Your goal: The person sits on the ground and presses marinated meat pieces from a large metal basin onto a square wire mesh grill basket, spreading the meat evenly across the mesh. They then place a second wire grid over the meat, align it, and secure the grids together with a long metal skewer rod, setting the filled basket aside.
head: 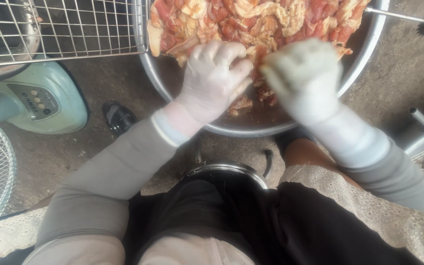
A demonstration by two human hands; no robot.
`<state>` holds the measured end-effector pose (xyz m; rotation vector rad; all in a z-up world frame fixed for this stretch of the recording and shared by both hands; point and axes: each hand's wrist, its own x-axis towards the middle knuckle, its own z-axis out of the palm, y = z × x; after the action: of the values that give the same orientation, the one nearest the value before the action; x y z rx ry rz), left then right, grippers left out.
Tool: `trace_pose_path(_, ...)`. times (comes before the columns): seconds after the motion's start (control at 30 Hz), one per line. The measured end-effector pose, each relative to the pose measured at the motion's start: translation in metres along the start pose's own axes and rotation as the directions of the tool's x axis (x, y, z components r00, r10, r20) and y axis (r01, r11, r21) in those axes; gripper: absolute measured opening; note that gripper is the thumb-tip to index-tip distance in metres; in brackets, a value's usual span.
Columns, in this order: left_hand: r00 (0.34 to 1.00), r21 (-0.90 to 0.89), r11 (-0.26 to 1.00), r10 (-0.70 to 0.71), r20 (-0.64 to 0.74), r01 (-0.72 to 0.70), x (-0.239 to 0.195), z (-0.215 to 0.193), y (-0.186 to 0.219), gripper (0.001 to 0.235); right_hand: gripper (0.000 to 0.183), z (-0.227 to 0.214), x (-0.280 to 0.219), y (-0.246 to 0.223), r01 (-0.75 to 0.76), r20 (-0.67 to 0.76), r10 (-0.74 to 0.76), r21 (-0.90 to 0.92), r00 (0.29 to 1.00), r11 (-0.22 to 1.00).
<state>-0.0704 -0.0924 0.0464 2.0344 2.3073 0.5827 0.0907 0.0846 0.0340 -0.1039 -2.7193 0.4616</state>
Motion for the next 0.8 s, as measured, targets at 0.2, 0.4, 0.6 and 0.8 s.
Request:
trace_pose_path(0.2,1.0,0.013,1.0,-0.025,-0.015,0.026,0.005,0.006,-0.004,0.028,0.017,-0.025,-0.059,0.072,-0.305,-0.173,0.325,0.135,0.93,0.943)
trace_pose_path(0.4,0.967,0.177,0.976,0.159,-0.198,-0.125,0.022,-0.006,0.013,0.022,0.048,-0.035,-0.088,0.121,-0.303,-0.188,0.287,-0.064,0.939,0.951)
trace_pose_path(0.6,0.991,-0.013,0.995,0.095,0.098,-0.094,0.014,0.024,0.008,0.016,0.078,-0.044,-0.087,0.141,-0.474,0.024,0.476,-0.053,0.879,0.879)
trace_pose_path(0.8,0.979,0.025,0.987,0.153,0.133,-0.158,0.042,0.009,0.021,0.075,0.083,-0.052,-0.099,0.158,-0.489,-0.004,0.489,0.015,0.872,0.872)
